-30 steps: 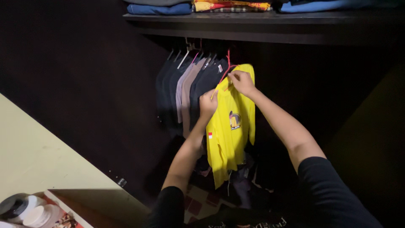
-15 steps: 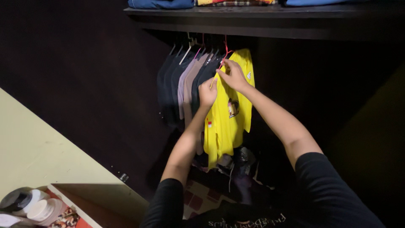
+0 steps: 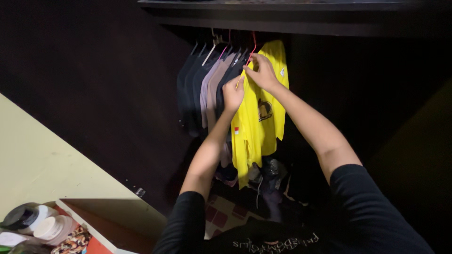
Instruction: The person hangs several shirts on hangers and places them in a wardrobe. They pick up shirts from a bed, place them on hangers, and hang them on a rod inside a dark wardrobe.
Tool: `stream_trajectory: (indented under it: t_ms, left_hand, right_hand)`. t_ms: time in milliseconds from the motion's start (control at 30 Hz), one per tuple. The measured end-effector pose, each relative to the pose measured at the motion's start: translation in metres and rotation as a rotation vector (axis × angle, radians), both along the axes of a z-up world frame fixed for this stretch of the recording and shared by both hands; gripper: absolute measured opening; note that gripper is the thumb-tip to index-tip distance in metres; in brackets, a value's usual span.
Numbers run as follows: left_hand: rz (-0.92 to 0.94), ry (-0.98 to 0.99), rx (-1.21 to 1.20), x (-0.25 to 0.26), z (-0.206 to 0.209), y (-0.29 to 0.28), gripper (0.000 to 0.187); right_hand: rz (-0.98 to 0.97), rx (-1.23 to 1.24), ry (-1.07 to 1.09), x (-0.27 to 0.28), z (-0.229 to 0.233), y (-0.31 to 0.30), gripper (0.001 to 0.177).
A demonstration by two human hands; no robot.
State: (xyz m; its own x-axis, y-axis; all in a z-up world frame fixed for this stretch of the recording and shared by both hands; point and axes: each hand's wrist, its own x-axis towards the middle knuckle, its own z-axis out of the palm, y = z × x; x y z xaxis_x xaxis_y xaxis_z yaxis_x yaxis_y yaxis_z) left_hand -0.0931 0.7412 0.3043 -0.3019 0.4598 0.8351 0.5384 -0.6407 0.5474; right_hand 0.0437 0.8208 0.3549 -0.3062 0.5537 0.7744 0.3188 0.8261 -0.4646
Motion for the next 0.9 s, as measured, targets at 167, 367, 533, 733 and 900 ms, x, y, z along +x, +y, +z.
stream_trajectory:
  t_ms: [167, 367, 533, 733, 900]
  left_hand:
    - [0.009, -0.019, -0.092, 0.001, 0.004, 0.009, 0.023]
    - [0.018, 0.004, -0.074, 0.003, 0.007, 0.016, 0.023]
    - [0.020, 0.002, -0.140, 0.005, 0.006, 0.018, 0.023]
    - [0.021, 0.004, -0.126, 0.006, 0.006, 0.020, 0.023]
    - [0.020, 0.022, -0.116, 0.008, 0.007, 0.021, 0.022]
  right_hand:
    - [-0.025, -0.036, -0.003, -0.002, 0.001, 0.015, 0.054]
    - [-0.029, -0.055, 0.009, -0.005, -0.002, 0.032, 0.053]
    - [-0.042, -0.068, -0.010, -0.002, -0.006, 0.040, 0.051]
    - [-0.056, -0.105, 0.016, -0.002, -0.008, 0.043, 0.051]
    - [-0.030, -0.144, 0.060, -0.004, -0.012, 0.051, 0.054]
